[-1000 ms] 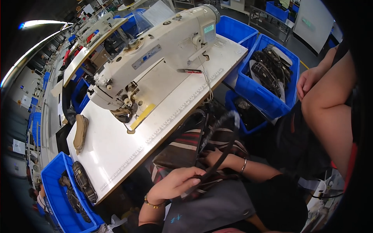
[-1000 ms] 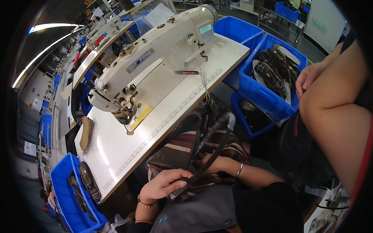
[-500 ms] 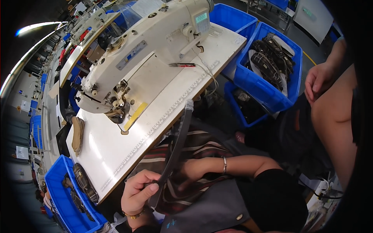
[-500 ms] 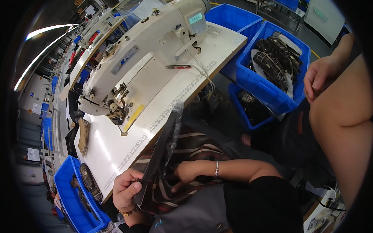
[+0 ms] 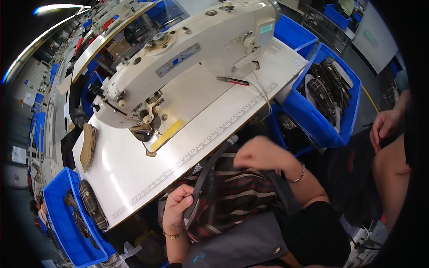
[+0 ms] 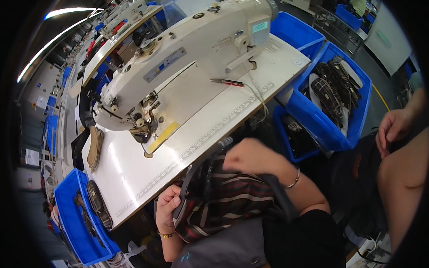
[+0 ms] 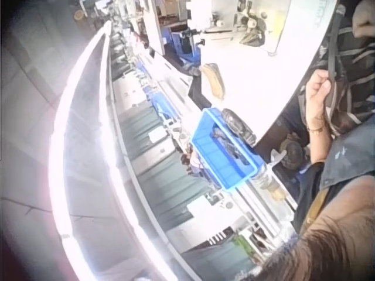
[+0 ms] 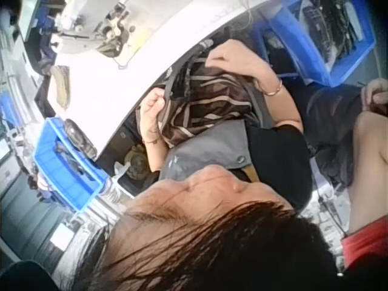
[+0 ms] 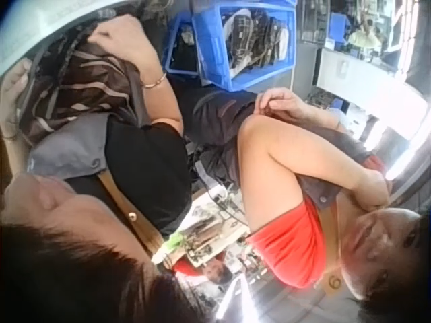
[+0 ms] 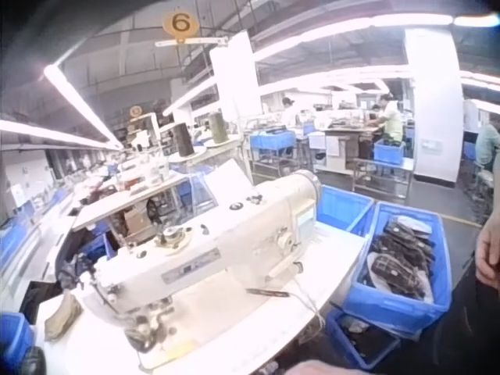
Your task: Sewing and trimming the edge of a bag strap at a sewing station.
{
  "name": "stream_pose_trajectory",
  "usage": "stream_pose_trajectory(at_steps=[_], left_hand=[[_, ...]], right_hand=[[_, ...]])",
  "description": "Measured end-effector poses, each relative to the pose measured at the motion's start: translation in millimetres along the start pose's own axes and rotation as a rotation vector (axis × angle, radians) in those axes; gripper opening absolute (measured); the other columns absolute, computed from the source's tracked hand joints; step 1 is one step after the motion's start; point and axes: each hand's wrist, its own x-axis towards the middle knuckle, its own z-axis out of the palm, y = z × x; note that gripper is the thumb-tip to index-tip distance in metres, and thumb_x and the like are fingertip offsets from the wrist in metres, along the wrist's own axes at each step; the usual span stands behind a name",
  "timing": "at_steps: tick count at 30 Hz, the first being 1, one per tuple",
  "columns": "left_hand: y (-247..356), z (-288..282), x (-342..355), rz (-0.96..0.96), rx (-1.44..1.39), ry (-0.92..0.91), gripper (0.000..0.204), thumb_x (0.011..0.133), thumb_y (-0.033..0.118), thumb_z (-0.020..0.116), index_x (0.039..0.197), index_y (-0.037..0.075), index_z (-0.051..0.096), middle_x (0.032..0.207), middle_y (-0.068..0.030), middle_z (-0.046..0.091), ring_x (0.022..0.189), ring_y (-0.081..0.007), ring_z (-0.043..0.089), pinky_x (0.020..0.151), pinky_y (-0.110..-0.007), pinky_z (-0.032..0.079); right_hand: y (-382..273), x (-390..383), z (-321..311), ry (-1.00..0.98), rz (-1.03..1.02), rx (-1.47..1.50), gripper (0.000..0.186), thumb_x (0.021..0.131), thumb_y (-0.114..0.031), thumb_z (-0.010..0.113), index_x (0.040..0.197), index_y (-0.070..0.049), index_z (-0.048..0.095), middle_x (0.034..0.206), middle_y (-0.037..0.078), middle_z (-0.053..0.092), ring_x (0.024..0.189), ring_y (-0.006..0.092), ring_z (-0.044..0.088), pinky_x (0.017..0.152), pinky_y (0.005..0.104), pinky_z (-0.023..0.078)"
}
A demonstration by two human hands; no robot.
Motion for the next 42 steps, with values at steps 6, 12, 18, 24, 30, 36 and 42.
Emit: stream_pose_trajectory(at_steps=[6, 12, 18, 24, 30, 36, 42], left_hand=[[11, 0, 24, -0.089, -0.054, -0.041, 0.016, 0.098, 0.01, 0.061, 0.109, -0.001, 0.062, 0.102, -0.0046, 0.069, 0.09, -0.0076, 0.063, 0.082, -0.022, 0.05], [9, 0, 34, -0.092, -0.029, 0.009, 0.016, 0.097, 0.01, 0.062, 0.108, -0.002, 0.062, 0.097, -0.0036, 0.069, 0.083, -0.0057, 0.063, 0.076, -0.02, 0.051], [6, -7, 34, -0.095, 0.006, -0.002, 0.016, 0.096, 0.009, 0.062, 0.108, -0.002, 0.063, 0.095, -0.0026, 0.069, 0.082, -0.0044, 0.062, 0.076, -0.019, 0.05], [9, -4, 33, -0.093, 0.097, 0.001, 0.015, 0.097, 0.006, 0.06, 0.109, -0.002, 0.064, 0.091, 0.0036, 0.064, 0.08, 0.0, 0.054, 0.072, -0.016, 0.044], [13, 3, 33, -0.096, 0.129, -0.013, 0.015, 0.096, 0.007, 0.061, 0.108, -0.002, 0.065, 0.089, 0.0043, 0.064, 0.079, 0.0005, 0.053, 0.07, -0.016, 0.043], [11, 4, 31, -0.095, 0.115, -0.013, 0.016, 0.097, 0.008, 0.061, 0.107, -0.003, 0.065, 0.089, 0.0042, 0.063, 0.079, 0.0004, 0.053, 0.069, -0.016, 0.043], [10, 3, 31, -0.079, 0.132, -0.024, 0.016, 0.098, 0.009, 0.06, 0.107, -0.003, 0.065, 0.09, 0.0023, 0.066, 0.08, -0.0004, 0.055, 0.071, -0.017, 0.045]], right_hand=[[45, 77, -73, 0.946, -0.072, -0.588, 0.014, 0.09, -0.016, 0.065, 0.093, -0.003, 0.066, 0.087, 0.015, 0.066, 0.085, 0.0358, 0.062, 0.074, 0.0437, 0.05], [83, 121, -70, 0.828, -0.004, -0.814, 0.021, 0.085, -0.017, 0.069, 0.099, -0.002, 0.062, 0.091, 0.014, 0.066, 0.089, 0.0358, 0.063, 0.077, 0.0441, 0.05], [36, 62, -66, 0.689, 0.274, -0.31, 0.01, 0.091, -0.003, 0.056, 0.1, 0.0, 0.06, 0.086, 0.011, 0.065, 0.077, 0.0223, 0.064, 0.07, 0.0321, 0.049], [-56, 0, 16, 0.397, 0.217, 0.479, 0.026, 0.098, -0.003, 0.048, 0.122, 0.0, 0.06, 0.091, 0.003, 0.061, 0.067, 0.0039, 0.05, 0.061, 0.018, 0.041], [-86, 1, 46, 0.38, -0.094, -0.04, 0.038, 0.079, -0.006, 0.077, 0.115, -0.005, 0.068, 0.085, 0.005, 0.06, 0.062, 0.0142, 0.06, 0.052, 0.026, 0.047], [-92, 7, 54, 0.397, -0.169, -0.255, 0.036, 0.077, -0.008, 0.077, 0.113, -0.008, 0.071, 0.081, 0.002, 0.059, 0.06, 0.0166, 0.06, 0.05, 0.0278, 0.046], [-90, 6, 59, 0.4, -0.182, -0.318, 0.035, 0.078, -0.01, 0.076, 0.113, -0.008, 0.071, 0.08, 0.002, 0.057, 0.058, 0.0165, 0.058, 0.049, 0.0283, 0.045]])
